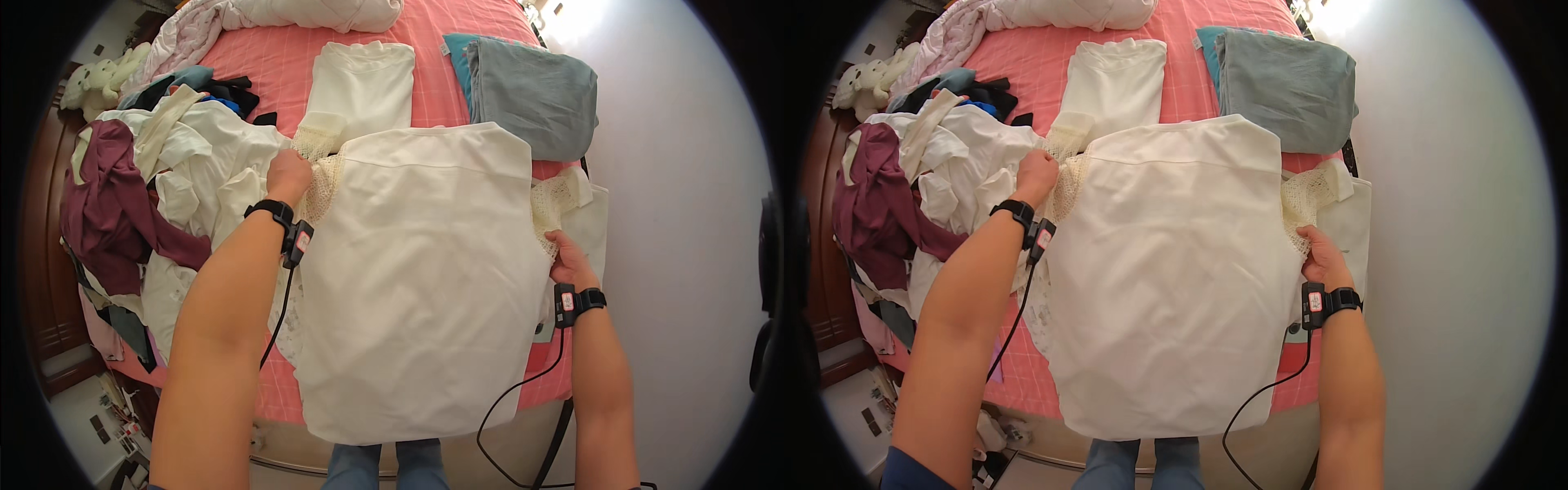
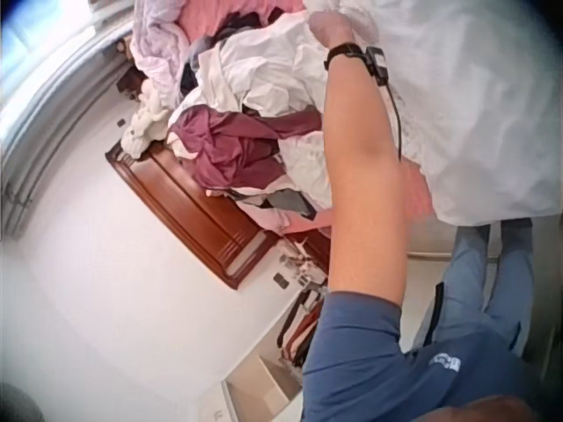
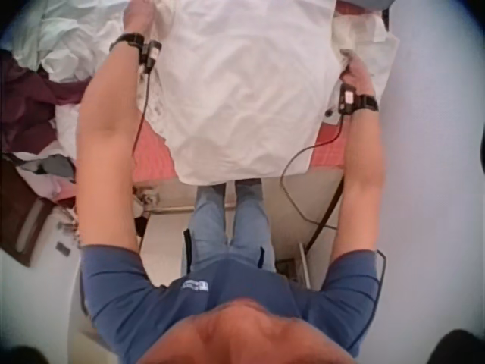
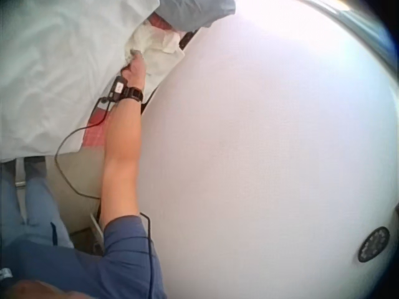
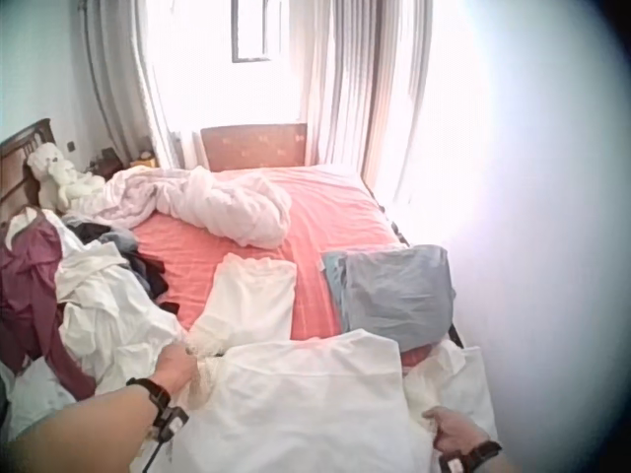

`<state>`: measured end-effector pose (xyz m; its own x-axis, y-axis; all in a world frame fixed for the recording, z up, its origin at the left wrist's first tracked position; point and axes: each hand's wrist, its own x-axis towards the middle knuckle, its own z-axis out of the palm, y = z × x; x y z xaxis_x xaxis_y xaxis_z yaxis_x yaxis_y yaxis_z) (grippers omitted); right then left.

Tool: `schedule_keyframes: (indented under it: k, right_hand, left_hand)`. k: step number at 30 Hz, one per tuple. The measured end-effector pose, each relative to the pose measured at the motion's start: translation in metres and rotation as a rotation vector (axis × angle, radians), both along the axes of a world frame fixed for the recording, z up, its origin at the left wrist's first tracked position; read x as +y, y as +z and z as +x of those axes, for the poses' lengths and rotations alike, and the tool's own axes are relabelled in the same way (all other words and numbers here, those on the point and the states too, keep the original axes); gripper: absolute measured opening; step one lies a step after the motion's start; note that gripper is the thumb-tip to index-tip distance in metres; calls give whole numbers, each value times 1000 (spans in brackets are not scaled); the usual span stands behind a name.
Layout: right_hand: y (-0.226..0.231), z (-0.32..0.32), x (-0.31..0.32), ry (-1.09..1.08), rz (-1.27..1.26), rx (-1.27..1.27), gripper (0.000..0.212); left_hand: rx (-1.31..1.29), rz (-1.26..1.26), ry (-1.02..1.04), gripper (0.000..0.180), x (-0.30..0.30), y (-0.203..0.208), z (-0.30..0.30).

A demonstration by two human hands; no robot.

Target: The person folds various garments on a bed, including white pants, a white shirt, a white t-shirt, and a maroon long-sleeved shirt. Each item is smoothed, folded into a neat rectangle, and placed in a growing stack on the bed.

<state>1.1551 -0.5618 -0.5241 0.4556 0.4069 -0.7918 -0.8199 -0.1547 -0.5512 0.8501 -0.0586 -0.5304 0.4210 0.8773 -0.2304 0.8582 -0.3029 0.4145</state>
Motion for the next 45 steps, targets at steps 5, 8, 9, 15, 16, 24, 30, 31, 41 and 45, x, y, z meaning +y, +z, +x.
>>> schedule_keyframes:
  k: [5,8,9,15,16,24,30,31,41,45]
  right_hand:
    - [28,9,-6,-206,406,-61,57]
    - [50,4,-26,-408,496,-144,50]
    - [49,10,-39,-506,497,-168,48]
    - [109,-44,18,-416,220,-928,24]
    - [111,-69,40,-268,41,-1104,26]
    - [69,-170,99,896,-284,-1569,52]
    - [85,-171,66,655,-282,-1384,52]
    - [88,-173,64,616,-236,-1324,50]
    - [110,-220,105,-186,154,49,49]
    - [103,-216,98,-235,160,76,49]
  left_hand:
    - [-555,-199,364,31,26,-12,-52]
    - [-645,-175,202,30,23,-6,-63]
    - [-600,-110,57,31,18,-5,-53]
    - [-139,-42,-10,67,-12,3,10]
    - [-69,-100,-25,62,-9,-1,15]
    - [-728,-1,443,47,52,-36,-55]
    - [-1484,-234,537,57,-29,62,-53]
    - [-1482,-170,527,58,-46,73,-56]
    - [-129,178,-981,52,-172,78,-34]
    - [-210,160,-932,48,-166,74,-32]
